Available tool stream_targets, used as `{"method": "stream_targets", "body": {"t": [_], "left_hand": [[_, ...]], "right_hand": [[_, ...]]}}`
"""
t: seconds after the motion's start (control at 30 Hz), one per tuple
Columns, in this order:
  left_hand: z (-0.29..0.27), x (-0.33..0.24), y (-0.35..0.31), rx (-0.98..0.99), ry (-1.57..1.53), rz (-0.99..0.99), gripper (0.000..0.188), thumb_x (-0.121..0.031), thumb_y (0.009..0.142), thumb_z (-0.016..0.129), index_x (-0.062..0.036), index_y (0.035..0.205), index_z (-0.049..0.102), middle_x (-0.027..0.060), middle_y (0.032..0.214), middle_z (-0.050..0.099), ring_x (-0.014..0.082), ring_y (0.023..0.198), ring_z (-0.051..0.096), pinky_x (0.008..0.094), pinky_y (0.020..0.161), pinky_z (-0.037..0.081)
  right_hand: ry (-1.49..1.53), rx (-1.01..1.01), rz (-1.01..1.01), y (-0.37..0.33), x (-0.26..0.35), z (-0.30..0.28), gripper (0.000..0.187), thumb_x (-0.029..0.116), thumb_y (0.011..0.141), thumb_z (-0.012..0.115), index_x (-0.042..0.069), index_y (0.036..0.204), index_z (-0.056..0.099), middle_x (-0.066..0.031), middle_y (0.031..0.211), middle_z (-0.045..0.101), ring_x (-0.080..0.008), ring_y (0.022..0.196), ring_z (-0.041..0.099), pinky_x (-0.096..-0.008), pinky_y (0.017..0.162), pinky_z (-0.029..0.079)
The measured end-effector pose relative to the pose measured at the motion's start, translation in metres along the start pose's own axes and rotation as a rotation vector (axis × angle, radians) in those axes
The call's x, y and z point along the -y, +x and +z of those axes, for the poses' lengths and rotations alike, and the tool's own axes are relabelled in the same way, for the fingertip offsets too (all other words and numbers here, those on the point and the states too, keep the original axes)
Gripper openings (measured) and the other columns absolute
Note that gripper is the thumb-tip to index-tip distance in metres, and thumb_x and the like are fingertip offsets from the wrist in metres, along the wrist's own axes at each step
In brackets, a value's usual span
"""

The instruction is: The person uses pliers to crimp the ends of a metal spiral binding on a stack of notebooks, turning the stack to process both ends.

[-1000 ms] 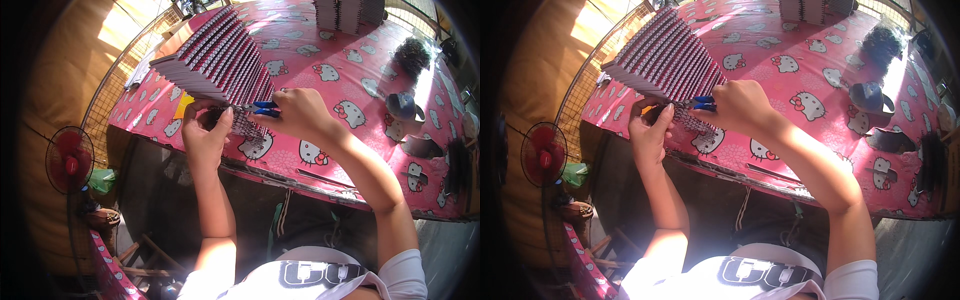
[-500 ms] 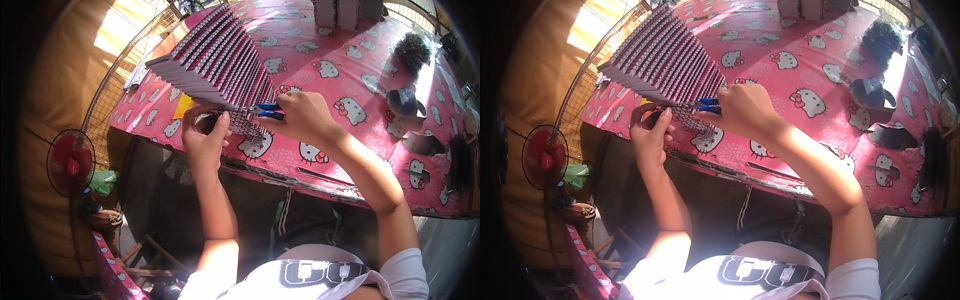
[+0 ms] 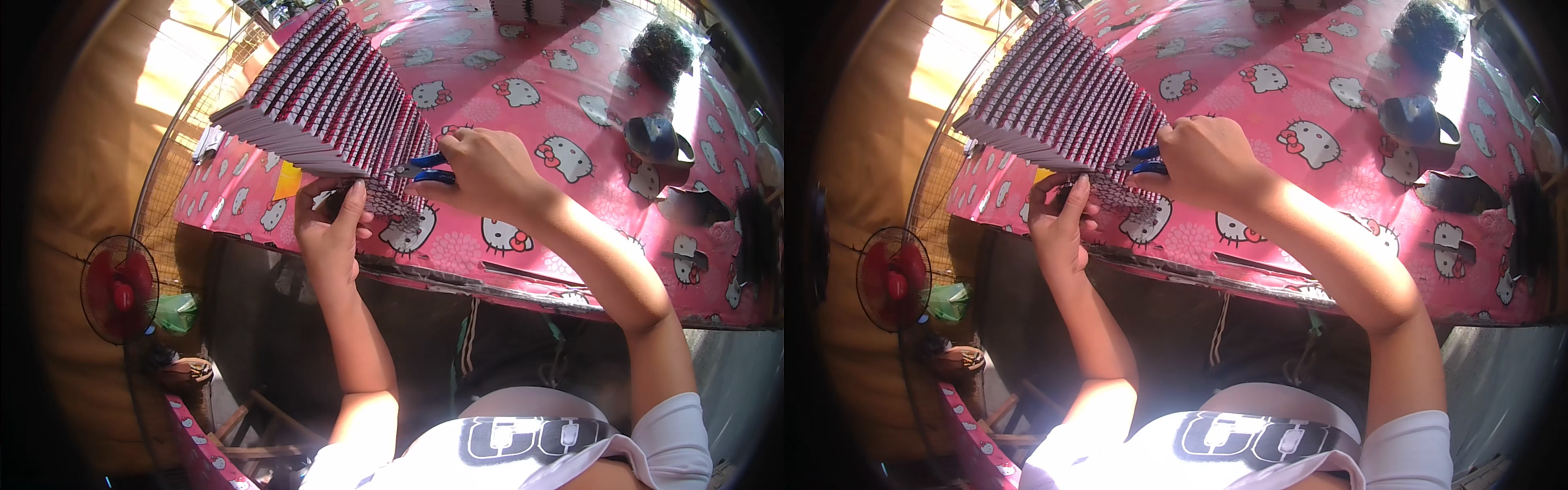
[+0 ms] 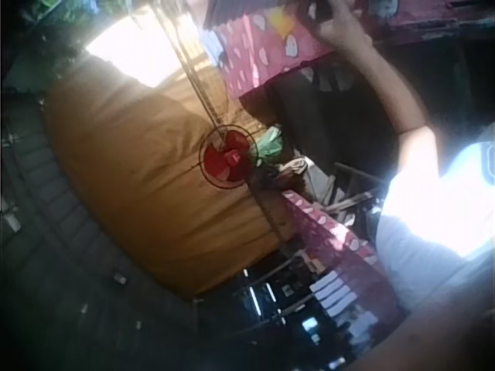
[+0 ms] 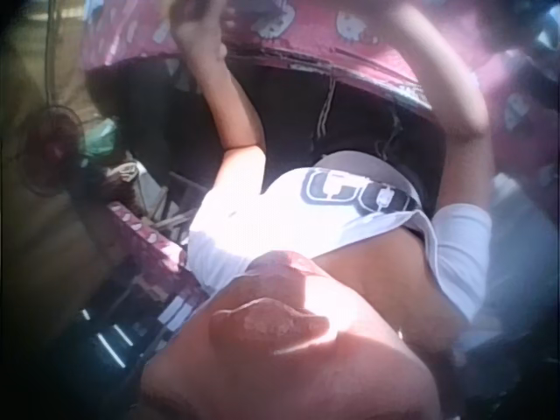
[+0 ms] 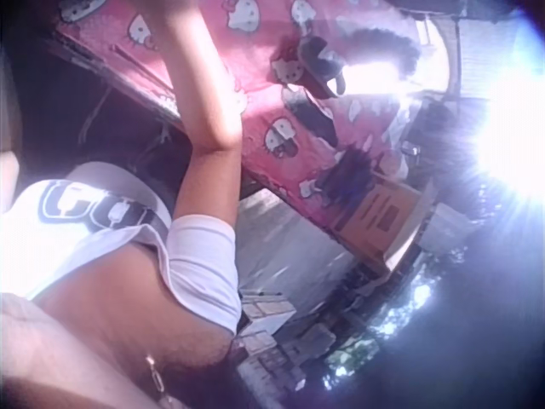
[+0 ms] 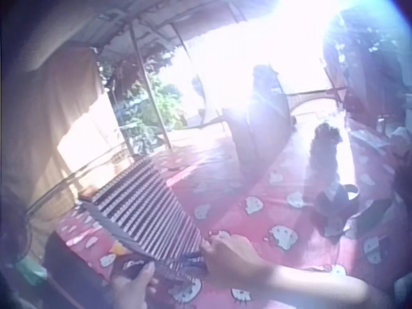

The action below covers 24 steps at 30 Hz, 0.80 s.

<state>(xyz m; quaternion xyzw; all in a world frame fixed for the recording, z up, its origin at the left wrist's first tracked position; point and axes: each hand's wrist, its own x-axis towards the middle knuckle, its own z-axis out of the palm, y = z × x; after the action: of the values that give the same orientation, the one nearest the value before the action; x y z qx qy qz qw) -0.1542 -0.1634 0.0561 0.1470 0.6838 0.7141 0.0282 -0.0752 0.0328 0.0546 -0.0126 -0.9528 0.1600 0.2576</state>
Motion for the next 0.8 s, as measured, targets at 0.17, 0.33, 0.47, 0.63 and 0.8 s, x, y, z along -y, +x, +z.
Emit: {"method": "stream_targets", "body": {"t": [0.17,0.33,0.47,0.63,0.8], "left_hand": [[0.01,0.001,-0.003,0.022,0.027,0.059,0.037,-0.011,0.079,0.079,-0.0037,0.107,0.055,0.0064,0.083,0.066,0.009,0.058,0.058,0.0204,0.043,0.044],[0.003,0.008,-0.002,-0.017,0.003,0.048,0.04,-0.012,0.079,0.08,-0.0034,0.109,0.054,0.0061,0.083,0.066,0.0089,0.057,0.057,0.02,0.042,0.043],[0.005,0.01,-0.007,-0.047,0.006,0.008,0.04,-0.01,0.079,0.079,-0.0033,0.11,0.054,0.0065,0.083,0.066,0.0085,0.056,0.057,0.0195,0.042,0.043],[0.007,0.019,-0.005,0.007,0.034,0.071,0.04,-0.012,0.08,0.078,-0.0031,0.111,0.054,0.0069,0.085,0.066,0.0093,0.056,0.057,0.0204,0.042,0.044],[0.001,0.02,-0.006,-0.062,-0.004,0.032,0.039,-0.01,0.079,0.079,-0.0037,0.11,0.056,0.0057,0.087,0.066,0.0095,0.057,0.057,0.0208,0.043,0.044]], "right_hand": [[-0.102,-0.1,-0.119,0.009,-0.003,0.013,0.057,0.058,0.076,0.07,0.001,0.077,0.064,-0.0121,0.068,0.063,-0.0305,0.066,0.066,-0.042,0.059,0.051],[-0.001,0.18,0.051,0.006,0.007,-0.002,0.056,0.057,0.077,0.07,0.001,0.07,0.068,-0.0137,0.062,0.064,-0.0319,0.064,0.067,-0.0426,0.059,0.052],[-0.058,-0.245,-0.125,-0.007,-0.01,0.011,0.056,0.057,0.075,0.07,0.001,0.069,0.067,-0.0128,0.061,0.063,-0.0316,0.062,0.066,-0.041,0.058,0.052],[-0.021,0.121,0.007,0.002,0.003,0.008,0.055,0.055,0.075,0.072,0.002,0.076,0.063,-0.012,0.073,0.062,-0.0317,0.066,0.064,-0.0415,0.06,0.051],[0.046,0.156,0.072,-0.014,-0.001,0.006,0.056,0.058,0.076,0.07,0.003,0.068,0.063,-0.0113,0.066,0.061,-0.0321,0.061,0.063,-0.0417,0.058,0.051]]}}
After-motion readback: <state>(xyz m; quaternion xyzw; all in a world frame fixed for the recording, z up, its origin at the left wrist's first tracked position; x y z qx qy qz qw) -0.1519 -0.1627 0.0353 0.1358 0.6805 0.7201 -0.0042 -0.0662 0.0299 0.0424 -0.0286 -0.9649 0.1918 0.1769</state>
